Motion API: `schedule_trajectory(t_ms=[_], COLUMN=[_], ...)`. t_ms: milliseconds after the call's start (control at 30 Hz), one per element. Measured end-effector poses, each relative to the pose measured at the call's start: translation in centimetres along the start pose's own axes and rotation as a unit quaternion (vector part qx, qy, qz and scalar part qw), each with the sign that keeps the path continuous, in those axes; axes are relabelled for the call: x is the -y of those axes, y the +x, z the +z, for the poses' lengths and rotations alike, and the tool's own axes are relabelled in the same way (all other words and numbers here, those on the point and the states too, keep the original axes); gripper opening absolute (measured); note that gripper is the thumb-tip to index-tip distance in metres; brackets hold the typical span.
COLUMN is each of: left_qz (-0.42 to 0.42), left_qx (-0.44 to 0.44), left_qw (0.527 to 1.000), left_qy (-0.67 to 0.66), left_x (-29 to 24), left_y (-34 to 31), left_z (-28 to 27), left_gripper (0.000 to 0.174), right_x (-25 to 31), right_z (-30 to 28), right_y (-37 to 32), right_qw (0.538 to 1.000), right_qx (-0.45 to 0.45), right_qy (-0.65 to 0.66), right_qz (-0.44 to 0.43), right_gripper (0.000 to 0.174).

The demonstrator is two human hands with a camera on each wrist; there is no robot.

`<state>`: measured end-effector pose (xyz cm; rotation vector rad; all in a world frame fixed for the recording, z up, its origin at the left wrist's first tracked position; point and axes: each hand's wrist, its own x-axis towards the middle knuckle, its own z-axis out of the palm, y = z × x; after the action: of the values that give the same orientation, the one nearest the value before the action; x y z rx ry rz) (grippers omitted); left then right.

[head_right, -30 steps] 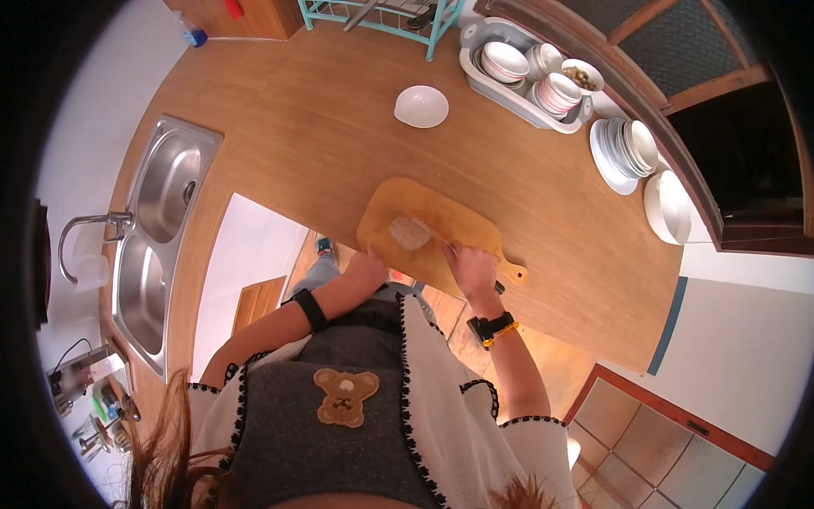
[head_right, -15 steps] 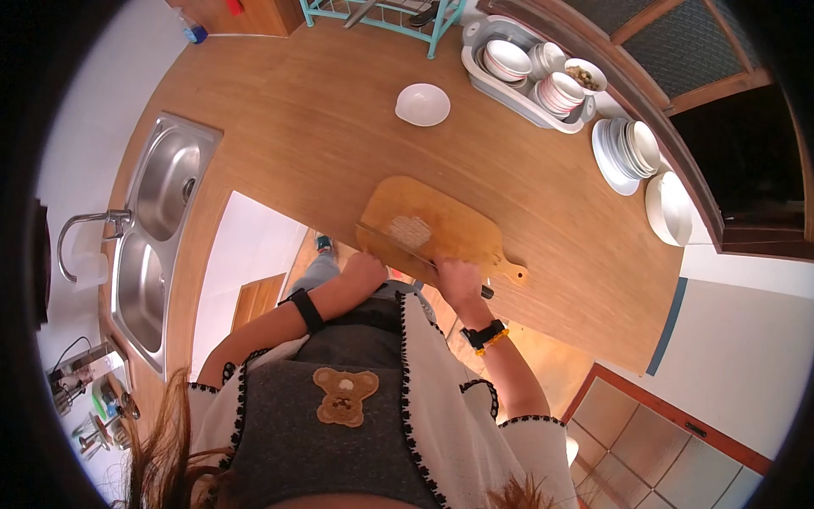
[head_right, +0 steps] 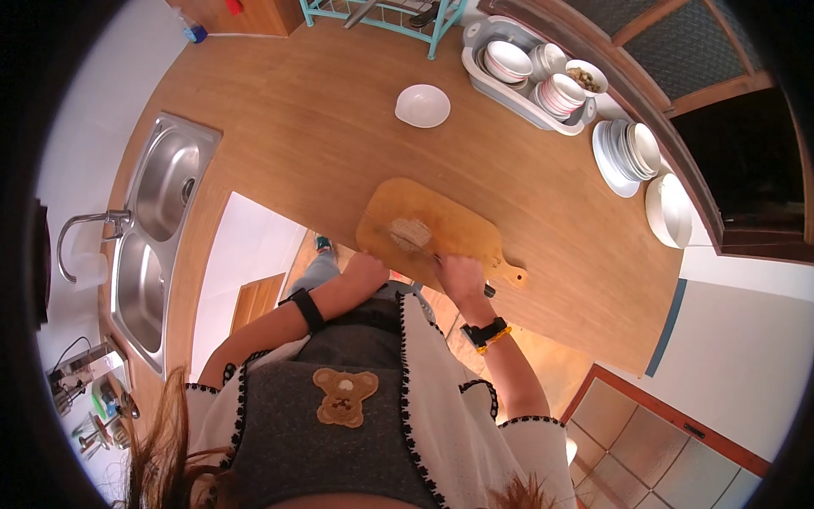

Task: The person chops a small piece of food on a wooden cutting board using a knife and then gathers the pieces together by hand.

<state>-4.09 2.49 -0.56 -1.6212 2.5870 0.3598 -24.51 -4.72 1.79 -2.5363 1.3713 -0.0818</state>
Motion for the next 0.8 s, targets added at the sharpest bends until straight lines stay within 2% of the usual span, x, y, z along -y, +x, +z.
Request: schedule_trajectory(t_ms=[100, 167, 800], left_qz=[0.008, 0.003, 0.008], left_qx=[0.005, 0.008, 0.042], left_qw=[1.000, 1.000, 0.999], left_qy=[0.006, -0.006, -0.014], left_x=[0.0, 0.0, -0.2], left_y=[0.3, 0.3, 1.1], left_z=[-0.5, -0.3, -1.0], left_gripper=[0.011, 0.010, 0.011], right_x=[-0.6, -0.6, -1.7], right_z=[0.0, -0.1, -0.5], right_y=[0.0, 0.0, -0.2], right_qw=[0.999, 1.000, 0.998], right_qx=[0.013, -0.022, -0.047], right_qy=[-0.027, -0.002, -0.026], right_qz=[0.012, 0.007, 0.018], right_gripper=[0.032, 0.032, 0.031])
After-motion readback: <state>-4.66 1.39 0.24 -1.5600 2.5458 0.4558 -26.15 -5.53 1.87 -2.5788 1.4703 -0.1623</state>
